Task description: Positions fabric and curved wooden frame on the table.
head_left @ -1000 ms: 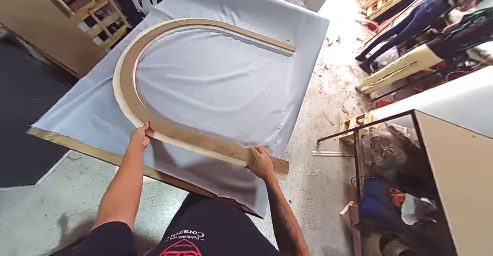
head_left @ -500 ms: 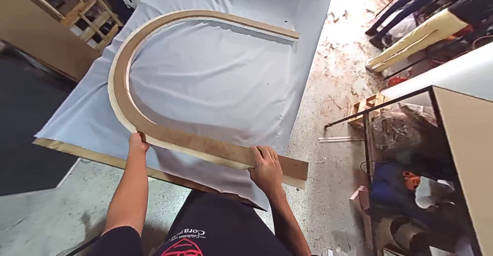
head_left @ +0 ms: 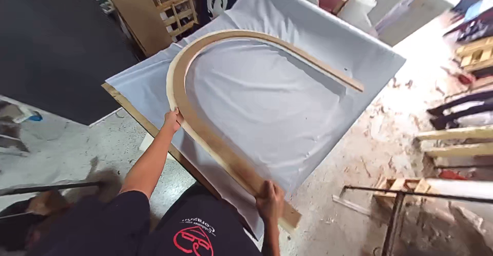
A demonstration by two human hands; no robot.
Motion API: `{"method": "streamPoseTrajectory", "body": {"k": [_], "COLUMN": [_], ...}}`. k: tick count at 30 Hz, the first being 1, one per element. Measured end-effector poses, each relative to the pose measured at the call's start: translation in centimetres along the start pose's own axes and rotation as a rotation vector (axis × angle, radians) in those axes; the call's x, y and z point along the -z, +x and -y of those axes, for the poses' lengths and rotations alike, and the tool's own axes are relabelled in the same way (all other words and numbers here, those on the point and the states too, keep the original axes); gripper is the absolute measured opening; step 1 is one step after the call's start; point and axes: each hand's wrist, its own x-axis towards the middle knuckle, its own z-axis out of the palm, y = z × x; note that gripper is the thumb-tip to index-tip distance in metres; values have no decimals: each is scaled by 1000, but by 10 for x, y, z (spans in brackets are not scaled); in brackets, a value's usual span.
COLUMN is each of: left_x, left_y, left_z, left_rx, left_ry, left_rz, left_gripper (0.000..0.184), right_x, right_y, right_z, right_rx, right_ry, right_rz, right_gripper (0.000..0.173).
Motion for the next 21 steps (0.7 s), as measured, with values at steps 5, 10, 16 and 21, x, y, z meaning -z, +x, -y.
{"method": "streamPoseTrajectory", "body": {"k": [5,10,16,21], "left_x": [3,-4,12,14], "left_y": [-33,-62,-37,-28], "left_z": [-4,-36,22,29], "left_rx": [-92,-157,4,-29], "left_ry": [-39,-1,298,290], "left_rz": [111,204,260,229], "left_gripper": [43,44,43,39], "right_x": [-50,-25,-36,-36], "right_y": [-16,-17,-37,-30], "right_z": [-48,-50,-73,-69], "right_rx": [2,24,-12,-12], "right_ry": [91,113,38,9], "right_rz": [11,-47,4,74], "right_gripper": [78,76,78,80]}}
